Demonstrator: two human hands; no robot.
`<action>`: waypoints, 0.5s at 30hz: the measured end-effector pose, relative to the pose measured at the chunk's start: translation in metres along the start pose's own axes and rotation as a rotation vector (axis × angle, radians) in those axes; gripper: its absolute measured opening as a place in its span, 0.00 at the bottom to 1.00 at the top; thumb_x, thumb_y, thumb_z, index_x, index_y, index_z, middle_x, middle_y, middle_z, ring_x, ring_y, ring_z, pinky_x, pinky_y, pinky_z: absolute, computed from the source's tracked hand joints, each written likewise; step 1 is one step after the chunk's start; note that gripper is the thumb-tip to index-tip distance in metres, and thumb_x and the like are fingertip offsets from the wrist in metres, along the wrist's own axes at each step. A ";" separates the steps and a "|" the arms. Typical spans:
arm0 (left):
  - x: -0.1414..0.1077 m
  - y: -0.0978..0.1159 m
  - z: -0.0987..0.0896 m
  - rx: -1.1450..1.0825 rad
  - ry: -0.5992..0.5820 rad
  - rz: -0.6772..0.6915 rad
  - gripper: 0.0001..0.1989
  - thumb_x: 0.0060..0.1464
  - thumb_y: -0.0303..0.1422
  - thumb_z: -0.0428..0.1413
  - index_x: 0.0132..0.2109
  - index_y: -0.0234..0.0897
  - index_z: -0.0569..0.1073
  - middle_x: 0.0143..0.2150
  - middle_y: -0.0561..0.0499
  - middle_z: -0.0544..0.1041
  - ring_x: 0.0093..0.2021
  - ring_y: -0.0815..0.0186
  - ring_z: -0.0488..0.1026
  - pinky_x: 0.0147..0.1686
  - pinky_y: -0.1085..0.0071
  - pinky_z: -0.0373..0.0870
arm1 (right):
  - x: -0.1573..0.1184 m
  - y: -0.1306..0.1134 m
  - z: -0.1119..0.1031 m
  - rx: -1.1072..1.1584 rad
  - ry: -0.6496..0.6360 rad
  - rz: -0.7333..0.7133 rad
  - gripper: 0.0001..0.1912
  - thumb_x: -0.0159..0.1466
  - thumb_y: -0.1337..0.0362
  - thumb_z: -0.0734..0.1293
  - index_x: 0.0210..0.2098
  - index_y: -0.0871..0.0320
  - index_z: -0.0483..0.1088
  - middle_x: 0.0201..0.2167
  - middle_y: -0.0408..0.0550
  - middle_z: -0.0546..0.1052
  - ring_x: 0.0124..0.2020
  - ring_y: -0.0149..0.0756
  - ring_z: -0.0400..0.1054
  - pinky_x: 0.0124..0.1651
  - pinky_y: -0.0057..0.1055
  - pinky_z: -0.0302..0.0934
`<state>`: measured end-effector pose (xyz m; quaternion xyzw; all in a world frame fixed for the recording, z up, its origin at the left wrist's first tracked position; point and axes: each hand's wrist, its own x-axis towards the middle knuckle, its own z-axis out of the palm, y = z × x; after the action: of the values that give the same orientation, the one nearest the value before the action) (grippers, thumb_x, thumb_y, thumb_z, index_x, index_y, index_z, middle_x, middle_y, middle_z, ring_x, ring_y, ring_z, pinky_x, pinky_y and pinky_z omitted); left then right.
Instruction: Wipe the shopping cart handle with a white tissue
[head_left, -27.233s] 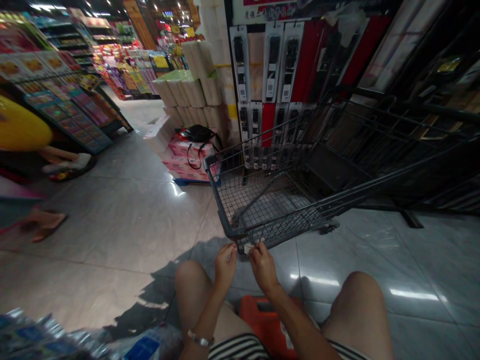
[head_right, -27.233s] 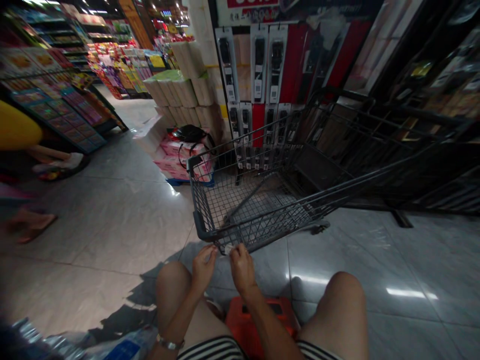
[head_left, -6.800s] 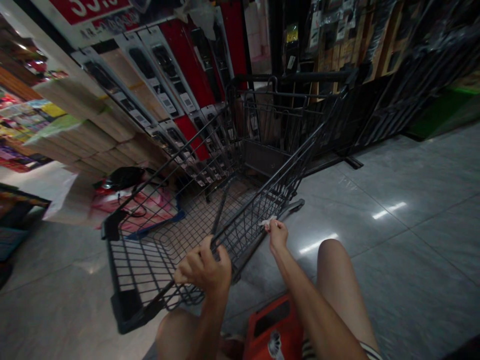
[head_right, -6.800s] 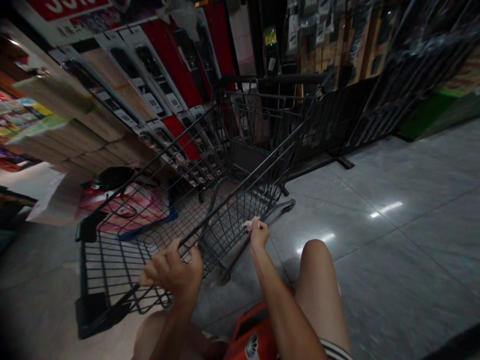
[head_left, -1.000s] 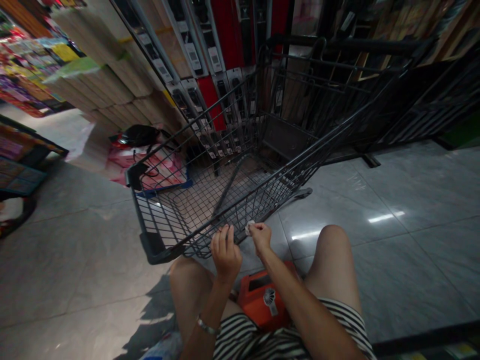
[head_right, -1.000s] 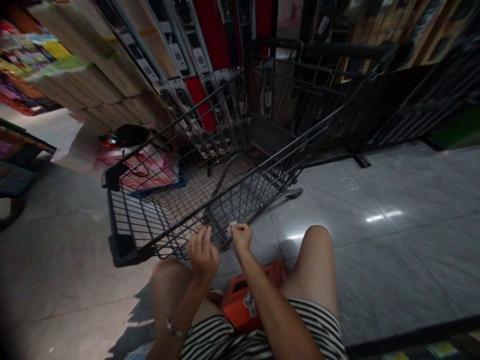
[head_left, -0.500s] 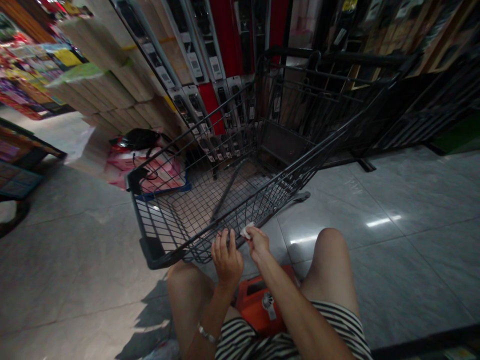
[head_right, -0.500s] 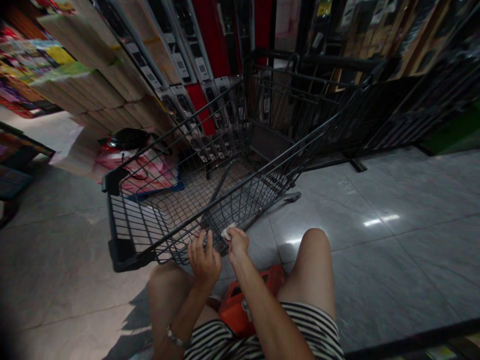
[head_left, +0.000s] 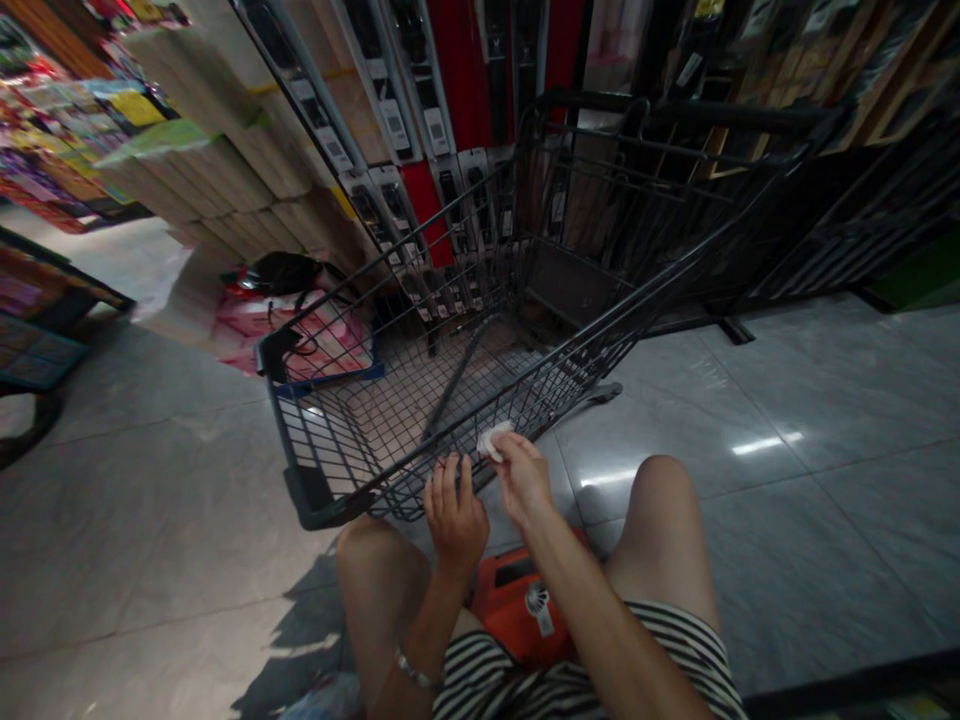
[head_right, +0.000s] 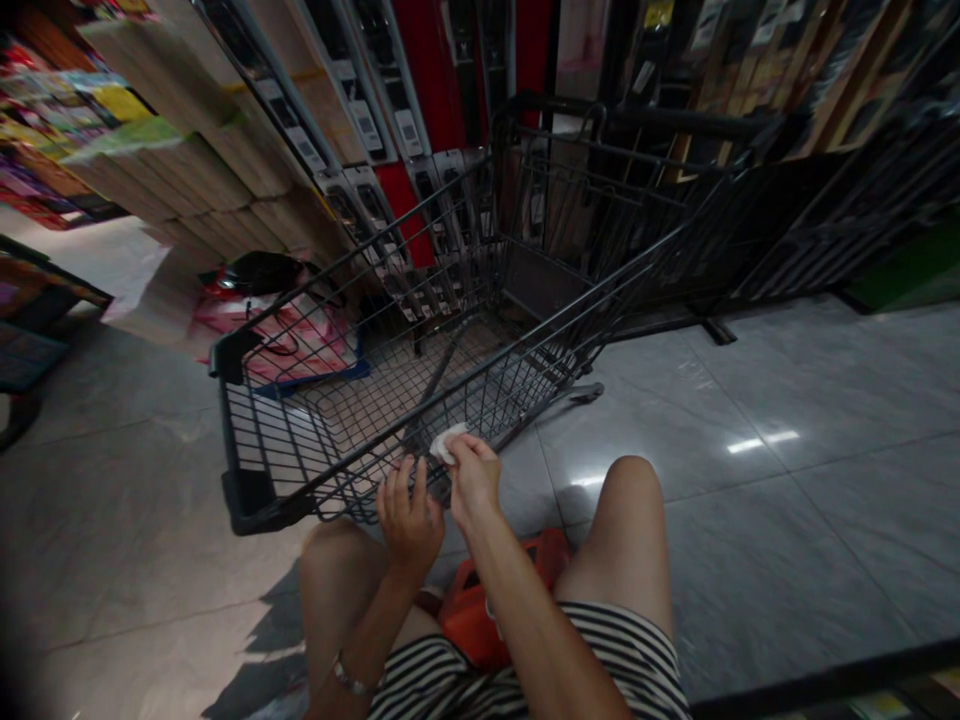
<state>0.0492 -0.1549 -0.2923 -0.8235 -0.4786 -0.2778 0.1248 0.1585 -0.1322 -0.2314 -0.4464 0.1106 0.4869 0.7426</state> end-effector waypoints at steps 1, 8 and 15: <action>0.000 0.001 -0.001 -0.002 0.002 -0.002 0.24 0.55 0.28 0.44 0.59 0.34 0.64 0.56 0.39 0.70 0.60 0.58 0.61 0.59 0.57 0.54 | -0.002 -0.003 0.001 -0.020 -0.019 -0.037 0.10 0.38 0.65 0.72 0.19 0.59 0.68 0.18 0.40 0.72 0.23 0.29 0.65 0.28 0.26 0.61; -0.001 0.005 0.000 0.003 0.041 0.007 0.24 0.55 0.27 0.44 0.59 0.33 0.63 0.55 0.39 0.70 0.61 0.57 0.59 0.59 0.57 0.53 | -0.001 0.009 -0.011 -0.390 -0.034 -0.346 0.09 0.45 0.61 0.71 0.22 0.60 0.69 0.20 0.39 0.70 0.24 0.28 0.62 0.30 0.26 0.58; -0.001 0.004 -0.004 0.000 0.018 0.038 0.25 0.54 0.25 0.45 0.59 0.34 0.63 0.55 0.38 0.70 0.61 0.56 0.60 0.58 0.57 0.55 | 0.000 0.018 -0.023 -0.599 -0.179 -0.681 0.03 0.54 0.66 0.66 0.24 0.58 0.69 0.28 0.43 0.69 0.31 0.30 0.64 0.31 0.25 0.57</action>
<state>0.0512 -0.1595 -0.2890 -0.8299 -0.4620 -0.2825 0.1343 0.1500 -0.1477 -0.2549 -0.6084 -0.2522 0.2623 0.7053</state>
